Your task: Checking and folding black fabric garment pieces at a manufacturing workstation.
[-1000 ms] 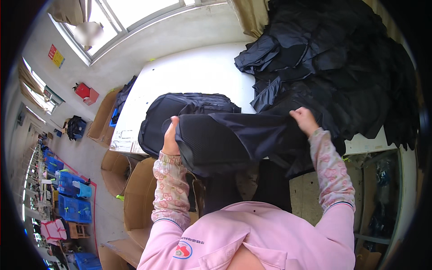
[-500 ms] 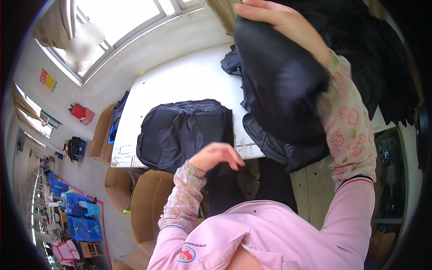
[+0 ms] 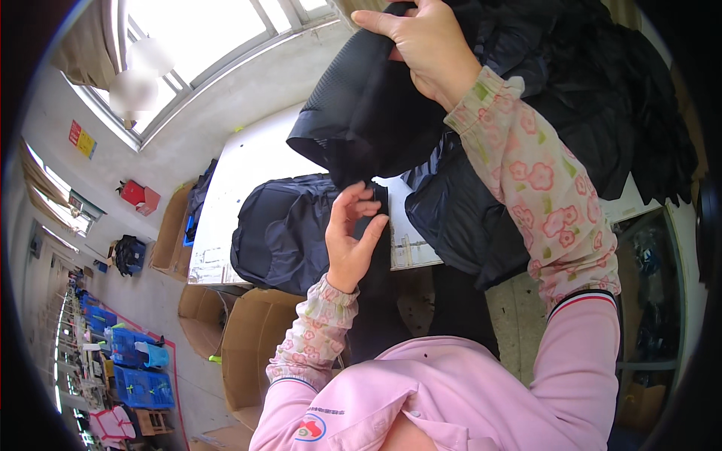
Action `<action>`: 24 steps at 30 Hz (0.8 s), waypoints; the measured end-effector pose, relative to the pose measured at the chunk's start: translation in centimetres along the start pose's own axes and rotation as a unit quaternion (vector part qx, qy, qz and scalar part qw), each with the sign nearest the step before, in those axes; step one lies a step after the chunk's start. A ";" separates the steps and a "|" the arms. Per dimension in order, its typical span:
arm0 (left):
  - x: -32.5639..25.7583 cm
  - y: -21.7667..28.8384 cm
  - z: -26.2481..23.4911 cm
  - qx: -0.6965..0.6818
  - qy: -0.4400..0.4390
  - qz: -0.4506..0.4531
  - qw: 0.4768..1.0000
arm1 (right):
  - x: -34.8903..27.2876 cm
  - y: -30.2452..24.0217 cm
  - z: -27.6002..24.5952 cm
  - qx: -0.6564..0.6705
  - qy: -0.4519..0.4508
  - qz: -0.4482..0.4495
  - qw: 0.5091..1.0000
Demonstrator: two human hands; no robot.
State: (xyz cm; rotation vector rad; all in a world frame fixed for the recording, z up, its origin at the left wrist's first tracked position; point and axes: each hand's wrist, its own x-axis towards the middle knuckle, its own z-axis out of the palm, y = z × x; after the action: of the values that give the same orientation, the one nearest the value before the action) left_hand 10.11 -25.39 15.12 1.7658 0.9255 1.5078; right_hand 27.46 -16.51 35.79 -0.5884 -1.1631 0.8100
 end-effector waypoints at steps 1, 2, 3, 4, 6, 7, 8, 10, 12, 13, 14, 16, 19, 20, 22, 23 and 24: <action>0.5 0.1 0.4 0.031 0.033 0.044 0.998 | 0.0 0.2 0.2 -0.008 -0.004 -0.008 1.000; 1.0 0.4 0.8 0.062 0.067 0.089 0.992 | 0.0 0.4 0.3 -0.017 -0.009 -0.015 1.000; 1.3 -0.4 0.4 0.085 0.087 0.087 0.989 | -0.1 0.6 0.5 -0.016 -0.008 -0.016 1.000; 2.0 -0.6 0.5 0.088 0.155 0.134 0.975 | -0.2 1.0 0.6 -0.012 -0.014 -0.022 1.000; 3.0 -1.3 -1.1 0.115 0.219 0.169 0.954 | -0.7 0.9 0.9 -0.004 -0.020 -0.029 0.999; 3.2 -1.3 -2.1 0.115 0.240 0.157 0.951 | -1.2 0.6 1.0 0.003 -0.031 -0.007 1.000; 3.5 -1.1 -2.8 0.113 0.261 0.143 0.948 | -1.5 0.6 1.0 0.009 -0.040 0.015 0.999; 4.7 0.2 -3.2 0.112 0.259 0.154 0.947 | -1.4 1.3 0.5 -0.004 -0.034 0.013 0.999; 5.0 1.2 -3.6 0.088 0.180 0.107 0.974 | -1.1 1.9 0.2 0.028 -0.027 0.023 0.999; 5.0 1.1 -3.7 0.126 0.114 0.066 0.983 | -0.8 3.0 -0.2 0.029 -0.025 0.024 0.999; 4.5 0.5 -3.6 0.161 0.078 0.041 0.983 | -0.4 4.2 -0.3 0.083 -0.039 0.009 0.996; 4.7 -1.2 -3.4 0.123 -0.085 0.049 0.987 | -0.3 4.6 0.2 0.140 -0.055 -0.003 0.989; 2.0 -3.1 -2.5 0.056 -0.191 -0.151 0.968 | -0.1 3.0 0.2 0.063 0.005 0.034 0.997; 1.4 -3.2 -2.3 0.041 -0.207 -0.187 0.959 | 0.4 3.0 -0.4 0.032 0.019 0.031 0.999; 0.1 -2.6 -3.2 0.083 -0.226 -0.203 0.949 | 1.2 3.0 -1.9 -0.014 0.052 0.037 0.998; -0.2 -2.2 -3.8 0.125 -0.241 -0.218 0.938 | 2.0 3.7 -3.0 -0.015 0.067 0.043 0.997; -0.2 -2.3 -4.6 0.124 -0.240 -0.218 0.938 | 2.7 4.0 -3.9 -0.013 0.081 0.049 0.995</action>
State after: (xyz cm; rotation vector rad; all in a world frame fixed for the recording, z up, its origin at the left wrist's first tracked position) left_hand 5.23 -24.19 13.74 1.8249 1.1803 0.6595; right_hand 30.70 -11.94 33.01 -0.7244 -1.0046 0.8151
